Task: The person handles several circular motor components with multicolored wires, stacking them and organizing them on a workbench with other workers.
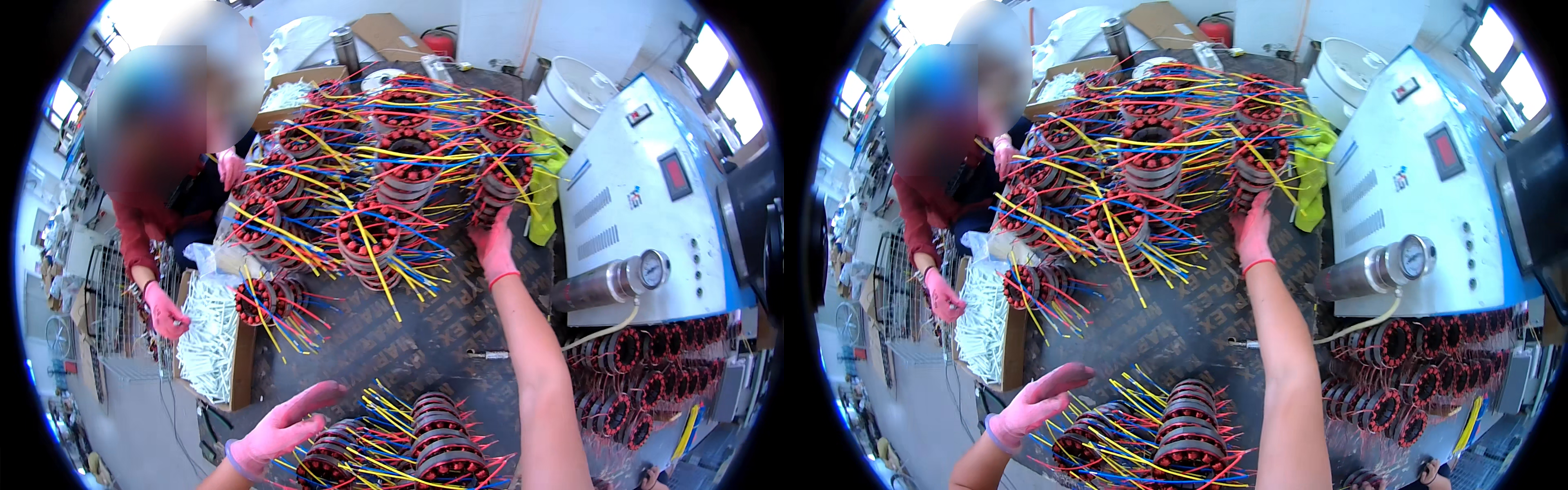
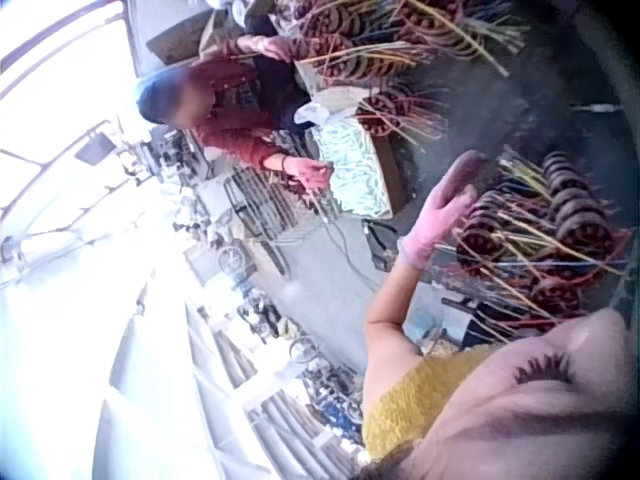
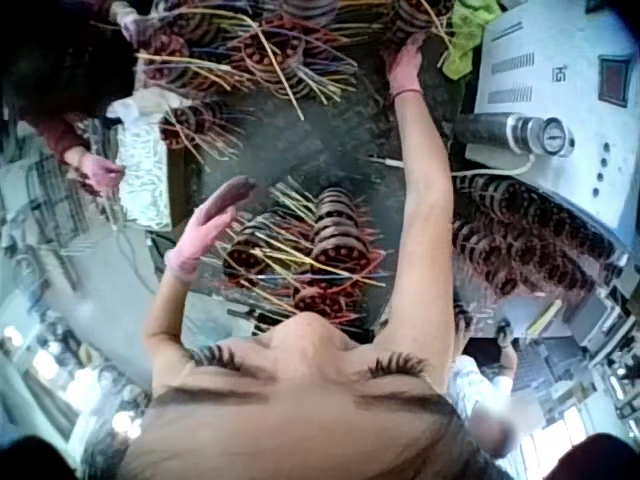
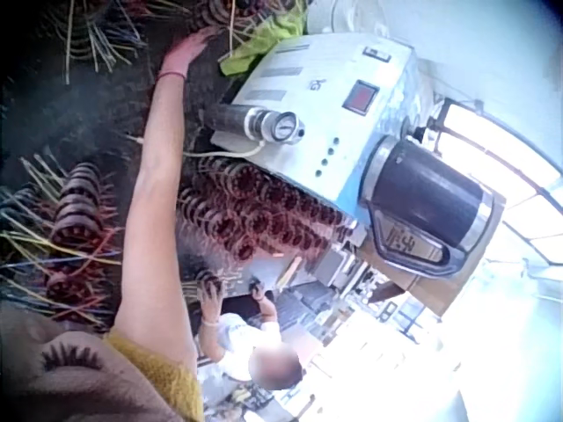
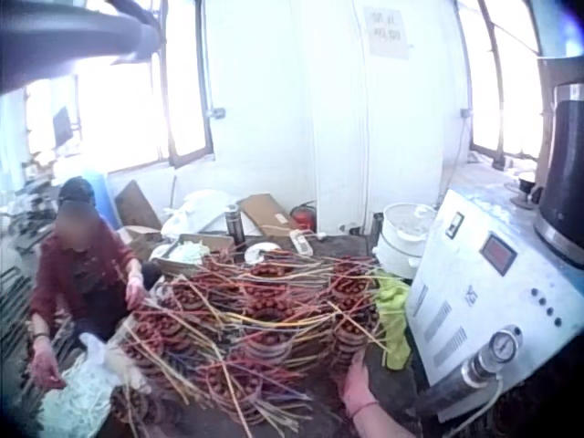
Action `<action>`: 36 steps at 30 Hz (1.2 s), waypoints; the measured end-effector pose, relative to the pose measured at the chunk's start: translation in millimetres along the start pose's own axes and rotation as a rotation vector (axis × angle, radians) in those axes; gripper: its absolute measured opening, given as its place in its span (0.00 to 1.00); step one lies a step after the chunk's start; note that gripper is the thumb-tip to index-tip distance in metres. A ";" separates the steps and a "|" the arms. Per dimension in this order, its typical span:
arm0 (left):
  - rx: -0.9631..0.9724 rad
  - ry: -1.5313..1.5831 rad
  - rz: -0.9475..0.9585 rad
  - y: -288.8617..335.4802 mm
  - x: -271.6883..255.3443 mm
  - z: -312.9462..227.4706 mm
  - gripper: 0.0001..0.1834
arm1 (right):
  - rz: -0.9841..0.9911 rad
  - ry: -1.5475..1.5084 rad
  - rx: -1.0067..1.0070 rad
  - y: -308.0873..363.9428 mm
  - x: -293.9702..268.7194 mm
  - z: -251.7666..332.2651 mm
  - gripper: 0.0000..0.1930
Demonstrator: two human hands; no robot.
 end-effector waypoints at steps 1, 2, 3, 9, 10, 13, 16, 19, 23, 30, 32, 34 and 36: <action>0.007 0.023 -0.019 0.2 -2.1 2.6 0.33 | -0.007 -0.048 -0.073 -18.2 -9.4 10.7 0.33; 0.002 0.027 -0.067 4.8 -6.9 3.0 0.33 | -0.006 -0.037 -0.001 -11.3 -3.1 9.1 0.31; 0.030 0.030 -0.077 4.1 -9.7 2.4 0.33 | -0.012 0.039 0.028 -17.3 -10.2 12.6 0.32; 0.109 0.101 -0.245 19.6 -30.5 5.4 0.32 | 0.071 0.139 0.025 -31.3 -10.6 14.0 0.42; 0.123 0.103 -0.247 18.4 -32.8 6.8 0.32 | 0.114 0.185 -0.031 -35.1 -15.4 20.4 0.44; 0.164 0.113 -0.300 26.5 -35.7 9.5 0.32 | 0.096 0.162 0.076 -21.3 -9.9 23.8 0.48; 0.230 0.117 -0.377 43.1 -44.0 16.0 0.32 | 0.134 0.252 0.254 9.9 2.6 26.3 0.52; 0.291 0.151 -0.443 46.4 -46.3 17.8 0.32 | 0.166 0.401 0.408 26.0 -39.3 38.6 0.58; 0.411 0.145 -0.465 82.5 -42.1 18.0 0.30 | 0.342 0.495 0.492 127.2 -11.8 73.6 0.62; 0.518 0.153 -0.424 136.2 -32.2 33.0 0.29 | 0.518 0.572 0.356 262.8 -19.5 154.9 0.48; 0.522 0.103 -0.426 147.8 -29.3 37.5 0.29 | 0.505 0.545 0.241 308.5 -29.7 184.1 0.47; 0.587 0.114 -0.432 166.7 -37.0 45.2 0.28 | 0.494 0.500 0.182 344.1 -45.1 200.4 0.45; 0.613 0.141 -0.472 182.5 -45.5 56.7 0.28 | 0.453 0.472 0.140 382.8 -55.8 209.6 0.43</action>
Point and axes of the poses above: each hand's wrist, its own y-axis away from the middle knuckle, its own x-axis out of the palm, z = x × y, the point moved 5 cm from there along -y, towards the middle knuckle, and after that the axes turned 9 degrees about y, right-handed, at the moved point
